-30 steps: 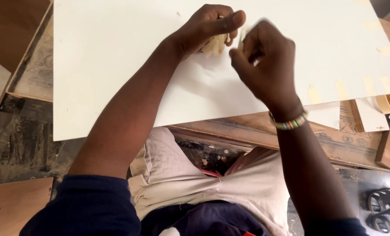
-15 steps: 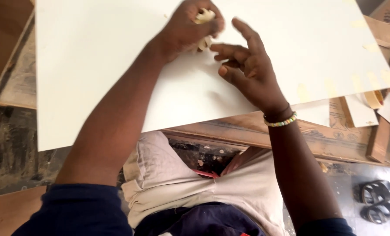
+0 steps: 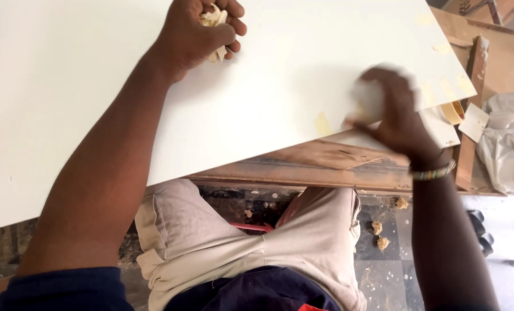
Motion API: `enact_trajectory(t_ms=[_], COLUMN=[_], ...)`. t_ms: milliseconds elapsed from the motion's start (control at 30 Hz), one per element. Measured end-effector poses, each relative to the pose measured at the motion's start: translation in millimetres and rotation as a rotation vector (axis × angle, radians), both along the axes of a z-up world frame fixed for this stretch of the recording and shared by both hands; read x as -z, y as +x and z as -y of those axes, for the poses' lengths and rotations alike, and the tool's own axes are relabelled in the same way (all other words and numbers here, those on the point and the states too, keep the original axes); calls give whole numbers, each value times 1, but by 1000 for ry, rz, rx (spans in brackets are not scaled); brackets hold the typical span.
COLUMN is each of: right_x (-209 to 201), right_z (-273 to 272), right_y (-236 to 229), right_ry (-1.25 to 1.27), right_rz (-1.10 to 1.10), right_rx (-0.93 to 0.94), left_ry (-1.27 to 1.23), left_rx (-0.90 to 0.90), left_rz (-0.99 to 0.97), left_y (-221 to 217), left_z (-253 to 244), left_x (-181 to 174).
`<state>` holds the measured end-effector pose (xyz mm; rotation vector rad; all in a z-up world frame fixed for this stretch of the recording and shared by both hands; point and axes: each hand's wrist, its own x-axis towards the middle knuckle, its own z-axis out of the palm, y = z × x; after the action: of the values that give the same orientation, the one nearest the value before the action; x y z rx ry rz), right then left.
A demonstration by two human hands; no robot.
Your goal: Peeling adhesive tape and cleaning residue from white furniture panels.
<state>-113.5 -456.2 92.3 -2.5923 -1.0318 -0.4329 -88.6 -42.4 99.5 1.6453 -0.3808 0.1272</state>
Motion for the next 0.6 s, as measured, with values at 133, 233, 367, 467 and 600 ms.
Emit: enact_trajectory(t_ms=[133,233,367,467,600], right_x=[48,49,37,30,9], right_z=[116,160,143,133,114], right_y=[92,128,115,90,12], right_ry=[112,178,68,13,9], right_rz=[118,-203,-307,-226,-321], right_rx=[769,896,1029,1016,1105], left_ry=[12,11,-9,-1,-44], left_rx=[-8,-34,-9,4,77], left_rz=[-28,-36,-43,-12,-78], left_y=[-3,-4,-2,-3,-10], left_z=[2,4,1,-2,-9], left_x=[-4,-5,1,-4,-4])
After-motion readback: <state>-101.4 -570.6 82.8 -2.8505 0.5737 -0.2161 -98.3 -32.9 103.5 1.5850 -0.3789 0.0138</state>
